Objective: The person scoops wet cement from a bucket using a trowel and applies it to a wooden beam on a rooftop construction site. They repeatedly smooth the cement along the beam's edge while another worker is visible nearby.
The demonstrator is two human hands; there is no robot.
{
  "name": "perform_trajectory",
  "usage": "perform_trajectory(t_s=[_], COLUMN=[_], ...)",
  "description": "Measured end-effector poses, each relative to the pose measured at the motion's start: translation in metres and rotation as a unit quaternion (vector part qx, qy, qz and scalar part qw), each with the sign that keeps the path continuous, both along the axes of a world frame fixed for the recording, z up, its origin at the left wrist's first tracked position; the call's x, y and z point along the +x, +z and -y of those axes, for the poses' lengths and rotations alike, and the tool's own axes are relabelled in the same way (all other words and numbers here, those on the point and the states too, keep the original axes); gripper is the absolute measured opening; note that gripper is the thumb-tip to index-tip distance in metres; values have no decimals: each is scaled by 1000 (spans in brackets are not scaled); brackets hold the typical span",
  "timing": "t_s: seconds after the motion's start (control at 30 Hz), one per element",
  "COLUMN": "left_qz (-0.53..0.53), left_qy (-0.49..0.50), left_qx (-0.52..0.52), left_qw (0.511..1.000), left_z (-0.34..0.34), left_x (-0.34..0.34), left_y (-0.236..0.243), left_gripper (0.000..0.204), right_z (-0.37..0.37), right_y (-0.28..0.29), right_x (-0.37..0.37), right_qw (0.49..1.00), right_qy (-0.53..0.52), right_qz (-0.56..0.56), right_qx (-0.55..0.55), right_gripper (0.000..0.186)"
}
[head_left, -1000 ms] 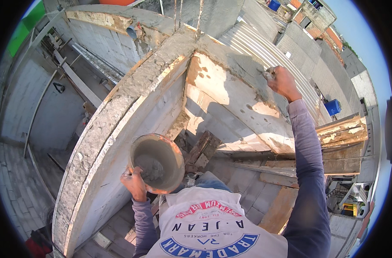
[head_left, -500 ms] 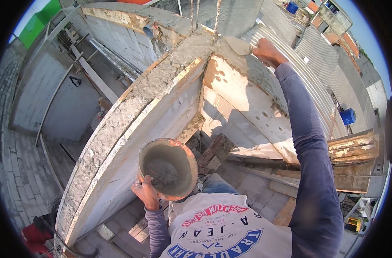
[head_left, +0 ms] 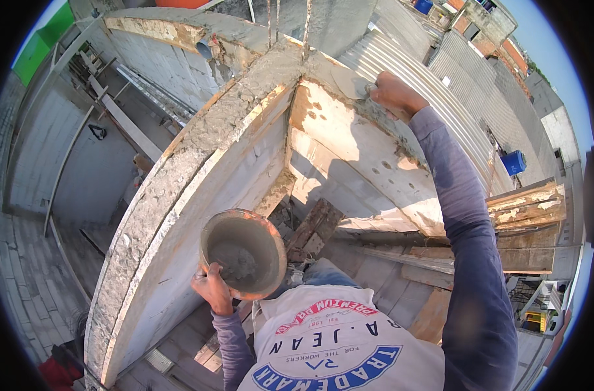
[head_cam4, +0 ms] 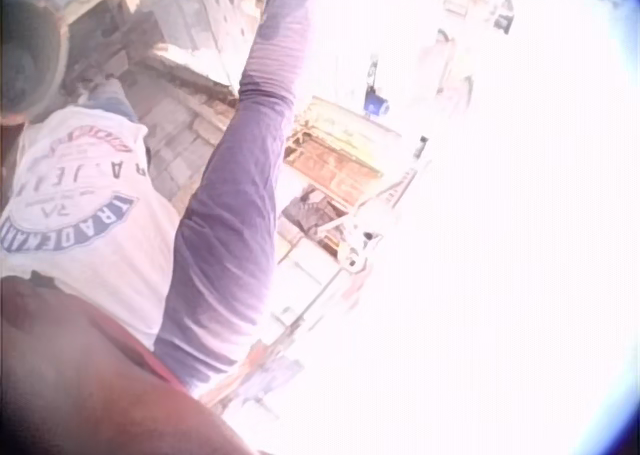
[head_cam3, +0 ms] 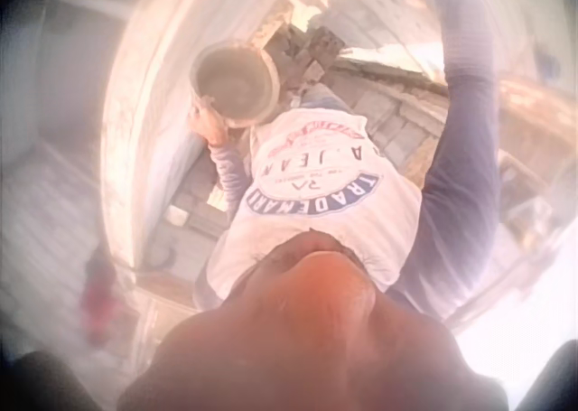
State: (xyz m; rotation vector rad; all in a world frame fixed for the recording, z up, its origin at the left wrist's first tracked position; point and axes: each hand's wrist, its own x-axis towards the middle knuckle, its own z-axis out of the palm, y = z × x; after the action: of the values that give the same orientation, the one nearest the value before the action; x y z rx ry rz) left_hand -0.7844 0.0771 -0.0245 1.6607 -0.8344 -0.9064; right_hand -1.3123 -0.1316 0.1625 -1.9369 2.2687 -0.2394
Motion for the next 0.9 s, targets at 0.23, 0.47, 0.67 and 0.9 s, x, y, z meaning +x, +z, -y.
perform_trajectory(t_s=[0.23,0.47,0.67,0.9], left_qz=[-45,-33,-86,-53], left_qy=[-29,-175,-348,-446], left_qx=[-35,-36,-108,-192], left_qw=[998,983,927,873], left_z=[28,72,103,130], left_x=[-20,-71,-139,-162], left_y=[5,37,99,137], left_gripper=[12,6,9,32], right_z=[-122,-198,-211,-253], right_y=[29,42,-49,-75], right_x=[-30,97,179,229], right_qw=[991,984,992,991], right_qy=[-133,37,65,77], right_qz=[6,175,-22,-104], right_qx=[-6,24,103,-25], right_gripper=[30,25,34,12])
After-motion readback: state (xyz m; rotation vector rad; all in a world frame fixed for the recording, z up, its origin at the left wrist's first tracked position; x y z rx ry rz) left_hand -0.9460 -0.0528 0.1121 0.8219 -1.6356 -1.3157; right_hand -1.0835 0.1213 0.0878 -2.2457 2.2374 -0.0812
